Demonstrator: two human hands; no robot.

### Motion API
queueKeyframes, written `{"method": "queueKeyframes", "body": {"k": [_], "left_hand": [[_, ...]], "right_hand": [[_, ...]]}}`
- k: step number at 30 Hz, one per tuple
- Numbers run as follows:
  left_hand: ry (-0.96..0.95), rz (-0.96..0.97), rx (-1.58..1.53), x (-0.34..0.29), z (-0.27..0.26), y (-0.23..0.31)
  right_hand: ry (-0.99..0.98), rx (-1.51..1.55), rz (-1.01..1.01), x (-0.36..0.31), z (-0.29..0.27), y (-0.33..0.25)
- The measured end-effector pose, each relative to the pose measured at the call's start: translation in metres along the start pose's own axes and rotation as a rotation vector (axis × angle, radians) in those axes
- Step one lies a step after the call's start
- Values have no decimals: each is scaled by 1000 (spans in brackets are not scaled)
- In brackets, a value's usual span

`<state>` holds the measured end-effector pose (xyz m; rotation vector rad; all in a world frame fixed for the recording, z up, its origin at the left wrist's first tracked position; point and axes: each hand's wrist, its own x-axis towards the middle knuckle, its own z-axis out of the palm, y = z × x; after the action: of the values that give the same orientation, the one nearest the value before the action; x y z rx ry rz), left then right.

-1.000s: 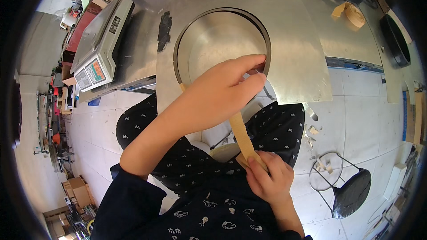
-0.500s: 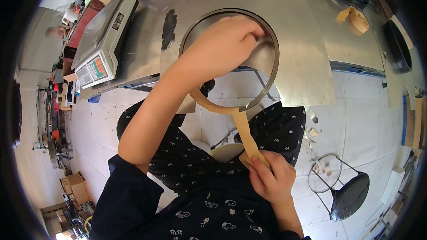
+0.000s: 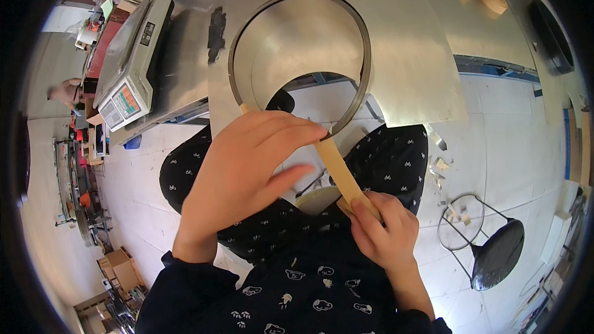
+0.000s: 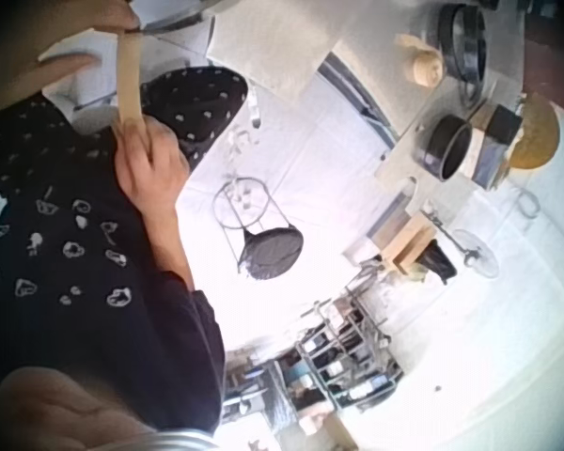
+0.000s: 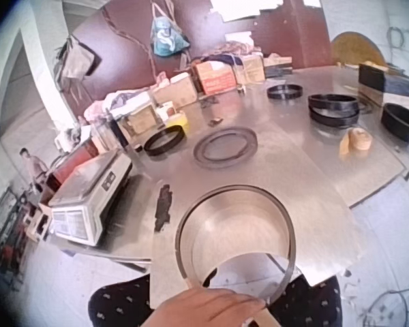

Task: Applying a strip of protective tape to the inner edge of a circular metal component after weighing it.

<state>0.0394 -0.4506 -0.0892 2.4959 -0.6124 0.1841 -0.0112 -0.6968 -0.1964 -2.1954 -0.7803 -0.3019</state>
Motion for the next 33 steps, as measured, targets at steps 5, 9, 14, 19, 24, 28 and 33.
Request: {"method": "queueKeyframes", "body": {"k": [5,9,14,19,24,28,33], "left_hand": [[76,29,120,-2,12,-10],[127,93,116,-7,18,-20],[220,110,102,-10,24,-20],[246,115,101,-12,26,-20],[264,127,92,-11,27,-20],[280,106,86,-12,29,-19],[294,89,63,-15,29,-22]], "right_hand": [[-65,-16,24,-6,8,1],[-98,-80,84,-11,10,6],[-124,-57,63,-1,-32,-11],[60,-77,-86,59,-84,-45],[282,10,123,119,-62,-41],[273,79,96,143,-50,-39],[222,-25,20,139,-55,-54]]}}
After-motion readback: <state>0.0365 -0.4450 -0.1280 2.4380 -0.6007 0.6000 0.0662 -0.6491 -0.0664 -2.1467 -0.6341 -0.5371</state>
